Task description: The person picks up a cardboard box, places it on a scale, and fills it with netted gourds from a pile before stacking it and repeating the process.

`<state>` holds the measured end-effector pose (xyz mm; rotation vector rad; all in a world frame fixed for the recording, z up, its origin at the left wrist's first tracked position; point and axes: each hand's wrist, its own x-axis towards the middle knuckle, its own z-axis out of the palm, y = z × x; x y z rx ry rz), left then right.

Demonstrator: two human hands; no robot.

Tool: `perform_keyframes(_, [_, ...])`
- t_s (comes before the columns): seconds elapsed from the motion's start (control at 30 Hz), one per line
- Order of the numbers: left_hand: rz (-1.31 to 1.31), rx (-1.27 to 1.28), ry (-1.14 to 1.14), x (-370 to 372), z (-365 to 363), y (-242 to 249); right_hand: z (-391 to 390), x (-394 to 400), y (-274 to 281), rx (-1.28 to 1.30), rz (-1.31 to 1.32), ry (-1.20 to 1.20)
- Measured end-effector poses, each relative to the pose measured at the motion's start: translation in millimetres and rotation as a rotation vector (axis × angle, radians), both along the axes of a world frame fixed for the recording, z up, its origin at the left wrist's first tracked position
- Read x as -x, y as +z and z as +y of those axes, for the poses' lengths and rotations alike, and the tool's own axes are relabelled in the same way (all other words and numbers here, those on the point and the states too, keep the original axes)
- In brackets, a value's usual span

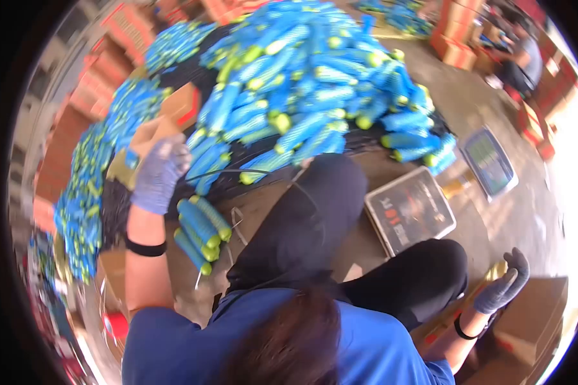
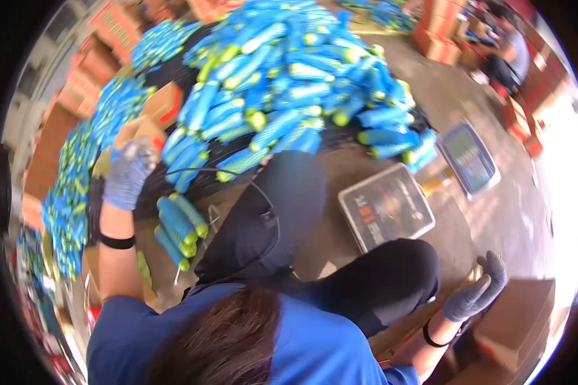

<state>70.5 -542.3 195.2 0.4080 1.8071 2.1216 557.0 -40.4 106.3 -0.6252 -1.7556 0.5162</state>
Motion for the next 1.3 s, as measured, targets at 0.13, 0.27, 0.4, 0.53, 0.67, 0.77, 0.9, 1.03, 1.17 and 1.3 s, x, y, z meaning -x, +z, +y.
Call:
perform_keyframes(0.13, [-0.320, 0.434, 0.411, -37, -117, -113, -7, 93, 33, -0.081, -0.186, 0.202])
perform_keyframes(0.27, [-0.631, 0.579, 0.474, -58, -198, -211, -28, 162, 47, -0.302, -0.369, 0.365])
perform_keyframes(0.4, [-0.719, 0.450, 0.454, 8, -220, -240, -47, 226, 59, -0.249, -0.517, 0.480])
perform_keyframes(0.53, [-0.577, 0.256, 0.471, 153, -203, -221, -22, 272, 53, -0.189, -0.781, 0.425])
perform_keyframes(0.67, [-0.056, 0.847, 0.515, 303, -242, -261, 14, 287, 34, -0.250, -0.947, 0.332])
perform_keyframes(0.77, [0.183, 1.315, 0.610, 368, -242, -242, 41, 272, 10, -0.206, -1.018, 0.238])
perform_keyframes(0.9, [0.241, 1.373, 0.653, 443, -251, -243, 55, 242, 1, -0.114, -1.111, 0.124])
perform_keyframes(1.03, [0.223, 1.349, 0.689, 517, -287, -289, 70, 225, 3, -0.030, -1.285, -0.044])
perform_keyframes(1.17, [0.060, 1.558, 0.683, 515, -284, -291, 39, 247, 16, -0.062, -1.389, -0.086])
perform_keyframes(1.3, [-0.133, 1.333, 0.848, 521, -346, -363, 18, 270, 10, -0.106, -1.354, 0.066])
